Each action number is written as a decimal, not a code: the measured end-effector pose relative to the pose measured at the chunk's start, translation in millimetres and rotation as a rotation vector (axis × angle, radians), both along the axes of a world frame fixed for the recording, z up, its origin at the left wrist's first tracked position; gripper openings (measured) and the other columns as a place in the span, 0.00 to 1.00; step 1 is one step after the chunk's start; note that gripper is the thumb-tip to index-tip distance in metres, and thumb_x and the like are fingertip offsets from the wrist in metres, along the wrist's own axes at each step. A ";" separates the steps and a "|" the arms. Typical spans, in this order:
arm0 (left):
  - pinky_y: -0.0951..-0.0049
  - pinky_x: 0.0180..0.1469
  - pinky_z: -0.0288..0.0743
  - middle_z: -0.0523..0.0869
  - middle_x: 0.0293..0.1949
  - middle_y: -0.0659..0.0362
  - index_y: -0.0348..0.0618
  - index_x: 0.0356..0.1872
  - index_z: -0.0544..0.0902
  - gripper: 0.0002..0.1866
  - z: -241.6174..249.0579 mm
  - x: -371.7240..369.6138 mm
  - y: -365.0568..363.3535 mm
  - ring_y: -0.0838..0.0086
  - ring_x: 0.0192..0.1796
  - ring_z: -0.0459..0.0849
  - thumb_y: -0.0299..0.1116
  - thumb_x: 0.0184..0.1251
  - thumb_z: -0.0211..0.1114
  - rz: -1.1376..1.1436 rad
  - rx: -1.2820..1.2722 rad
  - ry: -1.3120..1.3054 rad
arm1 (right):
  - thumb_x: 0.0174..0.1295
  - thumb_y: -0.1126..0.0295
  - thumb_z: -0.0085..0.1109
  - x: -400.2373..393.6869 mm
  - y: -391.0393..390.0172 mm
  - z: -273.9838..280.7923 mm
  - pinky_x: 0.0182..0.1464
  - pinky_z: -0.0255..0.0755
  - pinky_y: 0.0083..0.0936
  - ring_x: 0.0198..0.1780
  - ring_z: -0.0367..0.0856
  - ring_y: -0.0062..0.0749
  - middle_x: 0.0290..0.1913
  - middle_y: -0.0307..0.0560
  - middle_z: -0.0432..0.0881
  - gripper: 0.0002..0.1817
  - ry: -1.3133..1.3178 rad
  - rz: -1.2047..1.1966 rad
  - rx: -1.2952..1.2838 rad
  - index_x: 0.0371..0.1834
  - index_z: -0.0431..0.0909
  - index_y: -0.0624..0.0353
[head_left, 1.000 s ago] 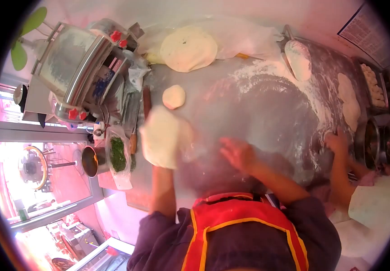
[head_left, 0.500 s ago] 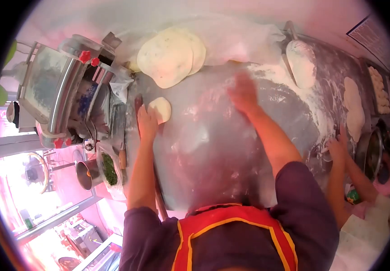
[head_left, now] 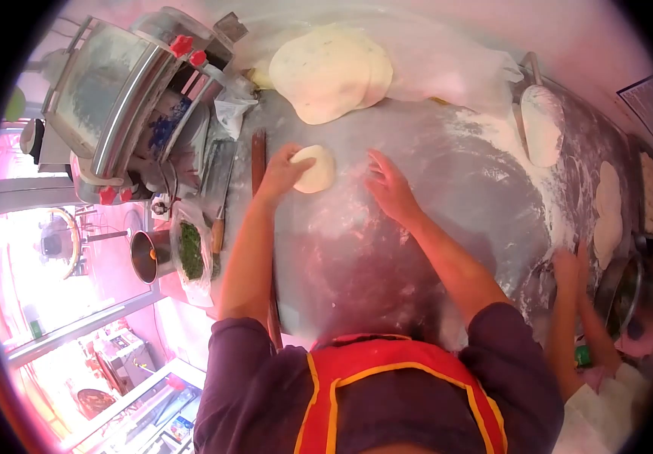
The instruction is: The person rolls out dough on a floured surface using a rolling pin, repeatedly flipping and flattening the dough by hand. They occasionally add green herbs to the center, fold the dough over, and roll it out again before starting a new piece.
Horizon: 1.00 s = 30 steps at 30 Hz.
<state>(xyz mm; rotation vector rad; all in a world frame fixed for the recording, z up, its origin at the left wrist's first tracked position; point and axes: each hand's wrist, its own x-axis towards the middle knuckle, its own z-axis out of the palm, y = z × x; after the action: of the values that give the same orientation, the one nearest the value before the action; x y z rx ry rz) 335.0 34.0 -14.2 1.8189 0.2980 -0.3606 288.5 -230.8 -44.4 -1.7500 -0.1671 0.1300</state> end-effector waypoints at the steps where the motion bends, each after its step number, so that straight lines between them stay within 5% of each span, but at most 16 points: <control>1: 0.73 0.37 0.76 0.85 0.36 0.59 0.38 0.47 0.81 0.17 4.1 -2.3 -10.2 0.76 0.35 0.82 0.32 0.60 0.74 -0.008 -0.096 -0.022 | 0.65 0.74 0.59 6.2 11.7 7.8 0.60 0.73 0.33 0.61 0.75 0.36 0.60 0.52 0.78 0.29 0.080 -0.016 0.106 0.71 0.66 0.58; 2: 0.75 0.40 0.76 0.84 0.40 0.59 0.38 0.46 0.79 0.17 6.6 -3.7 -24.3 0.77 0.39 0.82 0.32 0.60 0.74 0.000 -0.213 -0.034 | 0.66 0.74 0.58 9.8 16.8 16.8 0.60 0.73 0.33 0.61 0.75 0.34 0.59 0.52 0.79 0.28 0.160 -0.034 0.210 0.71 0.66 0.58; 5: 0.69 0.51 0.78 0.84 0.48 0.51 0.36 0.53 0.78 0.21 6.4 -4.0 -70.5 0.67 0.49 0.84 0.34 0.63 0.72 0.087 0.088 -0.127 | 0.67 0.72 0.57 17.2 11.5 61.3 0.64 0.70 0.37 0.63 0.75 0.41 0.59 0.55 0.79 0.27 0.368 0.047 0.033 0.70 0.67 0.58; 8: 0.59 0.67 0.68 0.78 0.61 0.43 0.33 0.63 0.72 0.26 -59.6 -14.3 -103.8 0.54 0.64 0.76 0.35 0.69 0.64 0.040 0.539 -0.610 | 0.68 0.66 0.56 26.9 1.3 3.8 0.67 0.66 0.42 0.65 0.72 0.50 0.59 0.59 0.79 0.26 -0.210 -0.008 -0.721 0.69 0.68 0.60; 11: 0.53 0.75 0.54 0.68 0.70 0.41 0.32 0.69 0.66 0.28 -65.8 -41.1 -132.6 0.46 0.73 0.62 0.36 0.72 0.56 -0.193 0.895 -0.728 | 0.70 0.63 0.53 40.8 8.6 -25.3 0.68 0.63 0.47 0.64 0.70 0.58 0.60 0.62 0.77 0.24 -0.444 -0.081 -0.548 0.66 0.69 0.63; 17: 0.50 0.78 0.47 0.65 0.74 0.45 0.35 0.72 0.64 0.29 -75.4 -137.3 -135.1 0.52 0.78 0.55 0.35 0.72 0.52 -0.467 0.789 -0.517 | 0.70 0.60 0.51 -81.3 -7.0 -6.7 0.70 0.58 0.51 0.67 0.67 0.62 0.65 0.67 0.71 0.30 -0.441 0.055 -0.522 0.69 0.63 0.68; 20: 0.51 0.79 0.46 0.63 0.75 0.46 0.37 0.74 0.62 0.30 -63.3 -223.0 -140.4 0.53 0.79 0.54 0.35 0.73 0.50 -0.376 0.655 -0.535 | 0.73 0.61 0.48 -149.7 -13.8 6.6 0.73 0.52 0.54 0.71 0.63 0.60 0.71 0.64 0.65 0.30 -0.404 0.091 -0.561 0.73 0.59 0.67; 30: 0.48 0.79 0.42 0.56 0.78 0.47 0.40 0.77 0.56 0.33 -39.0 -198.6 -146.6 0.55 0.81 0.49 0.41 0.74 0.46 -0.486 0.805 -0.427 | 0.71 0.63 0.49 -143.9 -6.6 -12.1 0.75 0.48 0.60 0.73 0.62 0.60 0.72 0.65 0.65 0.30 -0.441 -0.015 -0.637 0.73 0.61 0.65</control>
<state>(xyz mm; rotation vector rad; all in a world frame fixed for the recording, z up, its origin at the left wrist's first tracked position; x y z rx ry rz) 136.4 -112.7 -53.2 2.7022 -0.3663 -0.1762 144.6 -237.4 -56.5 -2.3986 -0.4728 -0.2447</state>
